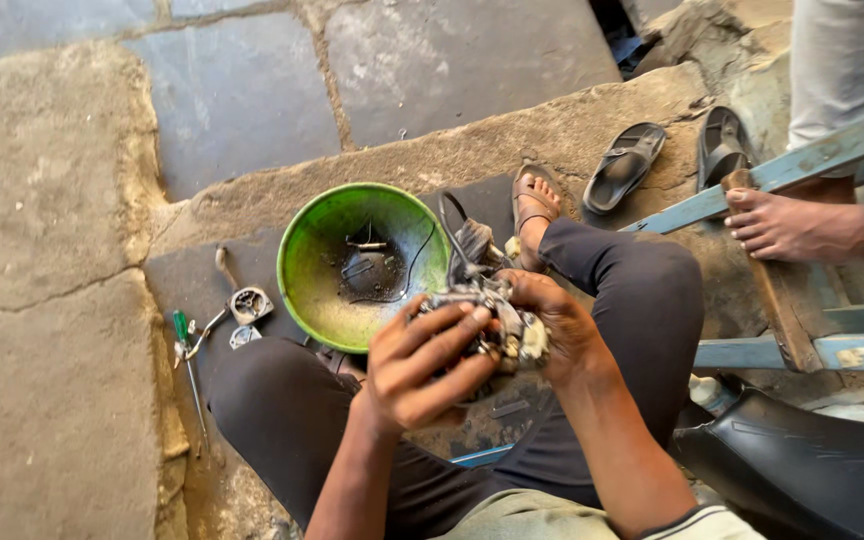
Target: The person sits on the ground and cleans a disassembled motor stator using a rag and a flat metal tool. They wipe the copper windings and metal housing, scrape debris from the interior, and repeatedly rotate the part to access different surfaces.
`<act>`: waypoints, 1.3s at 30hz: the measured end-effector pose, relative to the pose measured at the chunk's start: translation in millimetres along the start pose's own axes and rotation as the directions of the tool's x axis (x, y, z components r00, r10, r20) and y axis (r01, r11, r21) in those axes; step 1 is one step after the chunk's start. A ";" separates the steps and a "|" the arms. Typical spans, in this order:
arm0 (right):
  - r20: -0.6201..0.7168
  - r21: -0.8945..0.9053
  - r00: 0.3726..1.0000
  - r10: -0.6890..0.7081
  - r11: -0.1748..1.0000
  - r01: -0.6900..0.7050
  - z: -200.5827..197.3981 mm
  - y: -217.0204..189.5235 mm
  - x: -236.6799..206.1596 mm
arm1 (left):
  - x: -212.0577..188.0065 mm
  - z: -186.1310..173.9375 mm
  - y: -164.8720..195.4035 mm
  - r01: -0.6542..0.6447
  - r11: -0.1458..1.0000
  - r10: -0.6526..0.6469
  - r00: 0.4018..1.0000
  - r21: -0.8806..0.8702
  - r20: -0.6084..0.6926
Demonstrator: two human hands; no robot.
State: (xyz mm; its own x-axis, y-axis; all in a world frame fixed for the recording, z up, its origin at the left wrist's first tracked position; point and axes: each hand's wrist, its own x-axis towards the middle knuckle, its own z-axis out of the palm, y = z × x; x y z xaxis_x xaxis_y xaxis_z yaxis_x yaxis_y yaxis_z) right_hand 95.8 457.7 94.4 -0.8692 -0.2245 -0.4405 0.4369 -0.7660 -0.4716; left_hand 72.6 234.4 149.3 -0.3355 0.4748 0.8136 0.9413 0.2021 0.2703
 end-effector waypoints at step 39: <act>0.734 -0.496 0.080 -0.674 -0.452 0.742 82.3 40.5 -18.6 | -30.1 27.2 -20.1 0.274 0.730 -0.576 0.740 -0.626 -0.348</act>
State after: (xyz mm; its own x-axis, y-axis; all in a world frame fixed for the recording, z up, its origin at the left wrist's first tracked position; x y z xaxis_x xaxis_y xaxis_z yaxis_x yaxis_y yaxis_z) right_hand 110.5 381.3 146.4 -0.5340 0.0562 0.8436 -0.7273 0.4782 -0.4923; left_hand 62.8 239.3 105.3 -0.7778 -0.0631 0.6254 0.6180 -0.2580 0.7426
